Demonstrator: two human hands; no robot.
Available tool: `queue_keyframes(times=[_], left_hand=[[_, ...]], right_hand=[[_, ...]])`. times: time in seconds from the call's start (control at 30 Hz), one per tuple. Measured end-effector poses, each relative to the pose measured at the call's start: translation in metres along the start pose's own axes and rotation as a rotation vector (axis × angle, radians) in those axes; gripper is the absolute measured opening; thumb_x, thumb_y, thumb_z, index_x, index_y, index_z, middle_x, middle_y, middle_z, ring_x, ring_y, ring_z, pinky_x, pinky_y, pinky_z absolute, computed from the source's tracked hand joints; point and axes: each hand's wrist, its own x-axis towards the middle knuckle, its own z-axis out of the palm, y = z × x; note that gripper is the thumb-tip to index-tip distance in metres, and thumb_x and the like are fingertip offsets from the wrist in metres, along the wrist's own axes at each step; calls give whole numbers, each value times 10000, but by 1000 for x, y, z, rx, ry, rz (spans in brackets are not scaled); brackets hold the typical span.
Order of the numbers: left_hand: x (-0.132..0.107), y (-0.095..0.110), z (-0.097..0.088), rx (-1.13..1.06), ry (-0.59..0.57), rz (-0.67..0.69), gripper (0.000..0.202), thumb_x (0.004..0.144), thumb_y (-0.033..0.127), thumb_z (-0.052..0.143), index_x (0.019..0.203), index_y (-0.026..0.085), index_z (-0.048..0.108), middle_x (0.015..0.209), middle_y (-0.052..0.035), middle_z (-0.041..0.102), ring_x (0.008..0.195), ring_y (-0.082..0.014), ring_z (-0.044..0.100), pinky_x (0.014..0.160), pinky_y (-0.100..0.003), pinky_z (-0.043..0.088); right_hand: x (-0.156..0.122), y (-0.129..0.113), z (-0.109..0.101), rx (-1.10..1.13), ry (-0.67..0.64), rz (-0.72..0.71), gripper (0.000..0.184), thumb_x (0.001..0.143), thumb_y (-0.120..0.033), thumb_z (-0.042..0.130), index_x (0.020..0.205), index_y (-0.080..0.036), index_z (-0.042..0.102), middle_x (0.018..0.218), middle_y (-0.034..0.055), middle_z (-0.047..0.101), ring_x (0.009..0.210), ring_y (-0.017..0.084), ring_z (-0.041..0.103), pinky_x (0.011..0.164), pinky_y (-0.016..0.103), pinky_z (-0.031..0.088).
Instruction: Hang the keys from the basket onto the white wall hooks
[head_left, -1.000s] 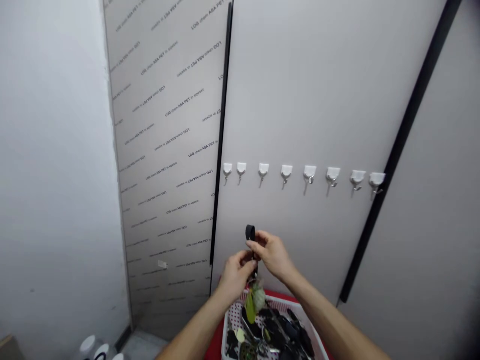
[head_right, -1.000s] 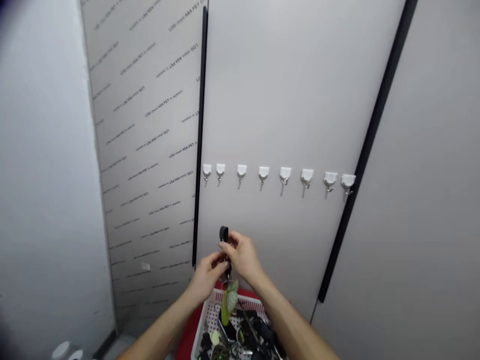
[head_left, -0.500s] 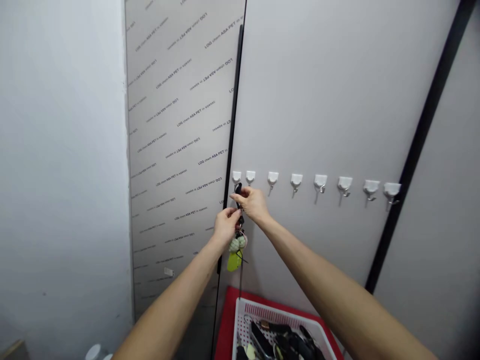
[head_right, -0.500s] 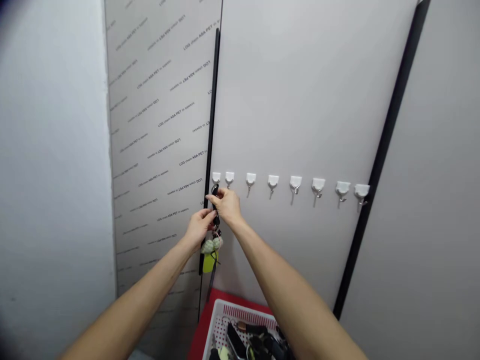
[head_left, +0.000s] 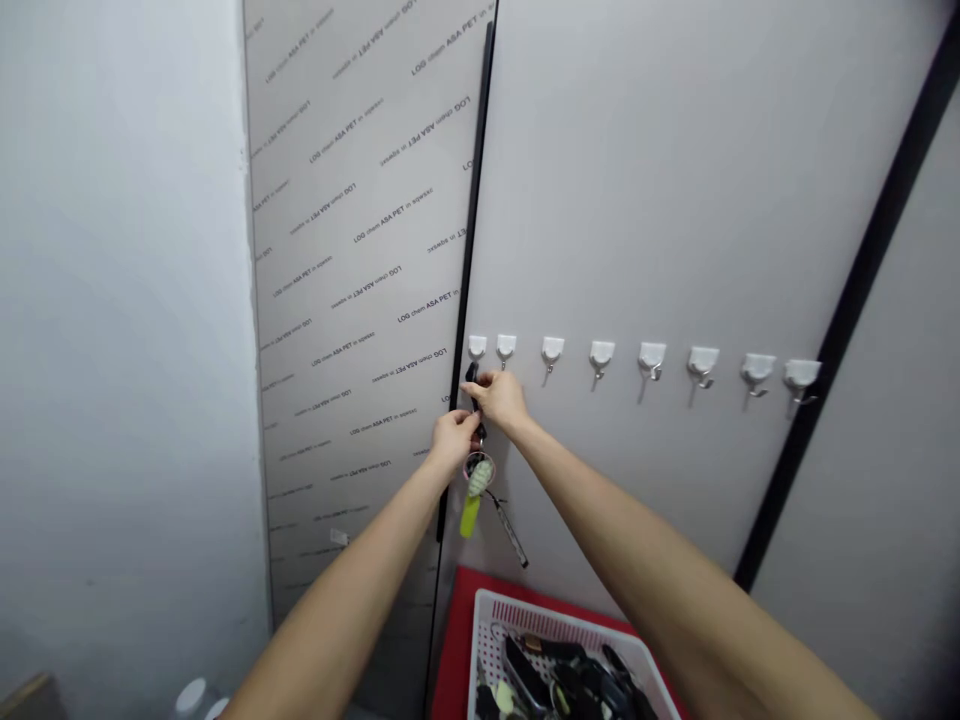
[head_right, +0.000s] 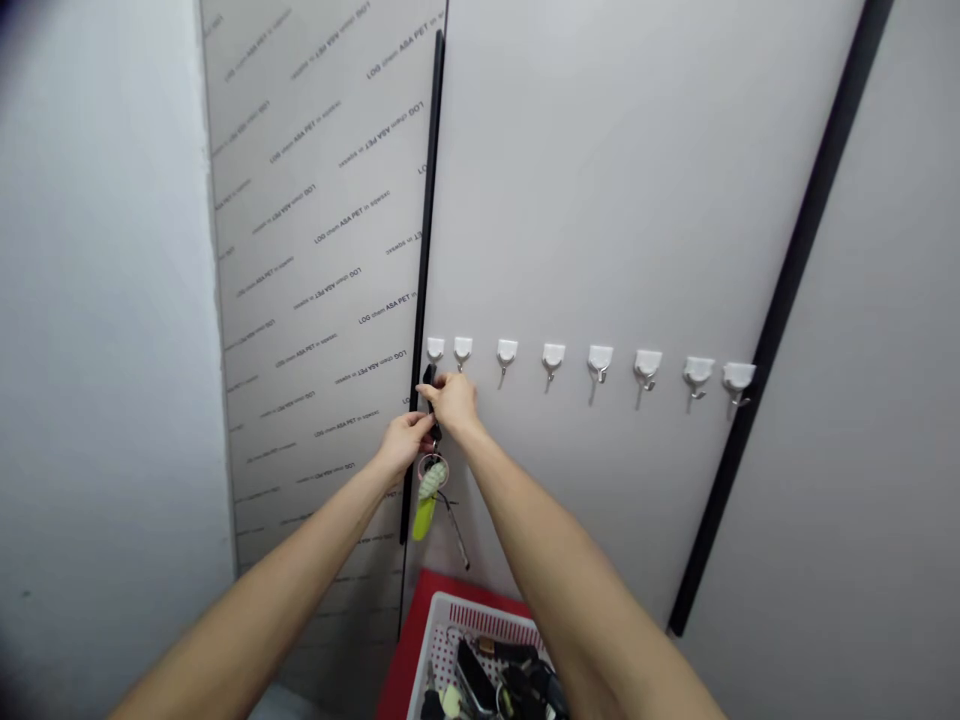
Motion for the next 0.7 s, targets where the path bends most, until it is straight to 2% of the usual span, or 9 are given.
queue_keyframes(times=[0.1,0.17,0.3,0.43,0.53,0.6,0.7], left_hand=[[0,-9,-4,114,31,32,66,596,179,490,609,117,509,461,25,475,410,-54,415,457,-189,367],[-6,-18,-8,195,63,89,144,595,148,484,730,112,522,595,-11,540,504,-65,461,531,-193,385],[-35,-48,-13,385,19,185,282,634,154,434,910,103,462,867,-69,526,686,-81,477,667,-211,375],[-86,-98,-10,472,-153,113,248,632,152,424,868,117,489,840,-62,536,718,-100,470,692,-230,366],[-123,-137,-5,594,-344,50,230,585,130,463,806,132,526,776,-51,551,694,-127,477,674,-261,374],[-139,-155,-1,806,-515,85,302,584,117,453,879,156,505,850,-53,533,781,-153,456,715,-282,354],[-147,-167,5,1101,-697,209,395,616,80,384,993,187,432,973,-55,483,902,-178,389,769,-308,311]], right_hand=[[-13,7,2,-3,-6,4,330,587,-402,474,695,-108,578,599,54,564,534,111,481,497,211,350],[-29,17,0,7,-24,-7,362,616,-400,448,786,-103,565,680,66,573,571,110,490,531,212,356],[-80,54,-7,-18,-164,-21,346,668,-337,403,897,-107,522,755,62,572,592,102,490,578,219,354],[-157,104,-11,-21,-374,63,212,630,-230,455,759,-118,581,691,56,595,589,122,504,569,222,363],[-211,135,-15,-50,-526,121,169,618,-211,459,692,-135,590,616,47,594,541,134,503,525,235,369],[-237,148,-19,-117,-593,117,177,608,-219,471,727,-151,582,691,49,591,636,153,506,596,261,371],[-259,157,-24,-241,-612,72,295,580,-218,504,871,-188,541,904,52,540,863,191,436,747,318,307]])
